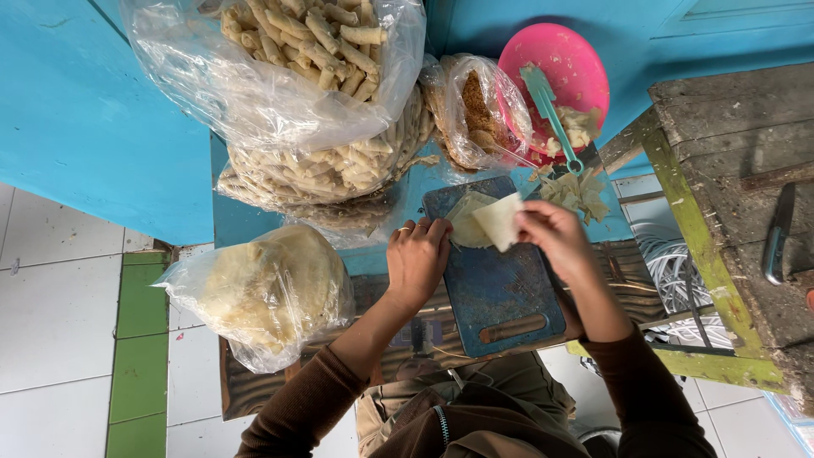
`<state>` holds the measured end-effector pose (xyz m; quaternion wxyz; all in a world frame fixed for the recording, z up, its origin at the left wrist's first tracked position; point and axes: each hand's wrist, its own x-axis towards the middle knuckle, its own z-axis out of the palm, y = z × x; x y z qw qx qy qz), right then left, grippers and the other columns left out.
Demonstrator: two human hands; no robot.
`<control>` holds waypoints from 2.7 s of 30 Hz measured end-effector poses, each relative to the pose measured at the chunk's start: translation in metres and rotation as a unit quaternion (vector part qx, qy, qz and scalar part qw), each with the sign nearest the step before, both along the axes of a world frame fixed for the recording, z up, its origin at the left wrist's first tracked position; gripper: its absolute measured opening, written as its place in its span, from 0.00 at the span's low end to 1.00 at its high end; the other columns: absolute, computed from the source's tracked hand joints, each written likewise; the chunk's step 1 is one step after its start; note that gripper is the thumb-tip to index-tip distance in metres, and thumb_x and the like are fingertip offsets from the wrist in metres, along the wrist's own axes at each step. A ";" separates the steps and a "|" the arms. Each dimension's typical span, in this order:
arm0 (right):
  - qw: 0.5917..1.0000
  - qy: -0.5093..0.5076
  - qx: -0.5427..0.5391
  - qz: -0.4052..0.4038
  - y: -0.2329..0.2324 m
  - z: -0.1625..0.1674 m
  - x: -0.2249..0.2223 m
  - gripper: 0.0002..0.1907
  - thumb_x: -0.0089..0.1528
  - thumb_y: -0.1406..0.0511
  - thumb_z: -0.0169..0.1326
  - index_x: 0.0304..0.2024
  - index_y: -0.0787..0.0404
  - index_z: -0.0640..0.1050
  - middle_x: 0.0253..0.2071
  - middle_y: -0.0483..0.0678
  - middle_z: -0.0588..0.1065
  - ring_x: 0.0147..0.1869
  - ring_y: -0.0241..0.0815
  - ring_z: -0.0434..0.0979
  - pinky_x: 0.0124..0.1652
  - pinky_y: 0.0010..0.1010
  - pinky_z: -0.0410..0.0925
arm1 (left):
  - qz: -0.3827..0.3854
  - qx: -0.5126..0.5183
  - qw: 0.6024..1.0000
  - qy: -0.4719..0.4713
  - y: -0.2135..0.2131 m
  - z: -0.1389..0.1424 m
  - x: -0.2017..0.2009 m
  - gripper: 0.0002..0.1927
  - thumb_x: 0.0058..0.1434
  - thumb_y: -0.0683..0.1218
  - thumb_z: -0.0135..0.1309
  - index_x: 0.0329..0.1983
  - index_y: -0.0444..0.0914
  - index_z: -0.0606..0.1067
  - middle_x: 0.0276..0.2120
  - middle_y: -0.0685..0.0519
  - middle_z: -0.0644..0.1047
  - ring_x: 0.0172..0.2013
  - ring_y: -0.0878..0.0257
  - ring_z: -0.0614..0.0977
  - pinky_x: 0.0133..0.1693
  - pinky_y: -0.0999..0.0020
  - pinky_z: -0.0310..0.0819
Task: The person folds thin dough sheets on a cutting board, spoons brown filling from a plastic bag onto each sheet, and folds the dough over the filling. The folded pastries are placed into a large plastic bag with other finished rolled pastries.
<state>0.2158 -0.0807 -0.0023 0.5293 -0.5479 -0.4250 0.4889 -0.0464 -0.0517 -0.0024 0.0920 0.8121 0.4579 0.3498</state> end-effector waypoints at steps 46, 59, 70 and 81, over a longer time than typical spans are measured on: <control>0.929 -0.336 0.147 -0.055 0.083 0.060 -0.004 0.09 0.63 0.67 0.65 0.45 0.65 0.84 0.38 0.49 0.83 0.39 0.32 0.82 0.38 0.24 0.73 | -0.156 -0.127 0.978 -0.049 -0.042 0.008 0.005 0.17 0.62 0.47 0.61 0.45 0.38 0.66 0.29 0.50 0.75 0.33 0.53 0.79 0.39 0.57 0.71; 0.974 -0.222 0.048 -0.025 -0.009 0.045 0.032 0.12 0.65 0.66 0.61 0.50 0.62 0.83 0.38 0.44 0.82 0.36 0.26 0.76 0.35 0.19 0.69 | -0.156 -0.139 0.977 -0.040 -0.044 0.009 0.005 0.22 0.59 0.51 0.63 0.47 0.36 0.67 0.34 0.48 0.76 0.39 0.51 0.78 0.43 0.55 0.70; 0.958 -0.278 -0.065 -0.021 -0.112 0.000 0.013 0.13 0.60 0.68 0.64 0.47 0.60 0.86 0.29 0.46 0.83 0.24 0.30 0.73 0.24 0.21 0.63 | -0.136 -0.118 0.984 -0.002 -0.049 0.011 0.008 0.29 0.56 0.56 0.66 0.50 0.35 0.68 0.45 0.47 0.77 0.47 0.49 0.76 0.47 0.54 0.66; 0.699 -0.623 0.350 -0.038 -0.129 0.017 0.003 0.17 0.57 0.72 0.65 0.49 0.56 0.83 0.45 0.40 0.81 0.51 0.39 0.80 0.49 0.34 0.65 | -0.139 -0.123 0.982 0.011 -0.047 0.010 0.008 0.30 0.56 0.57 0.66 0.51 0.35 0.68 0.46 0.46 0.76 0.48 0.49 0.75 0.48 0.54 0.66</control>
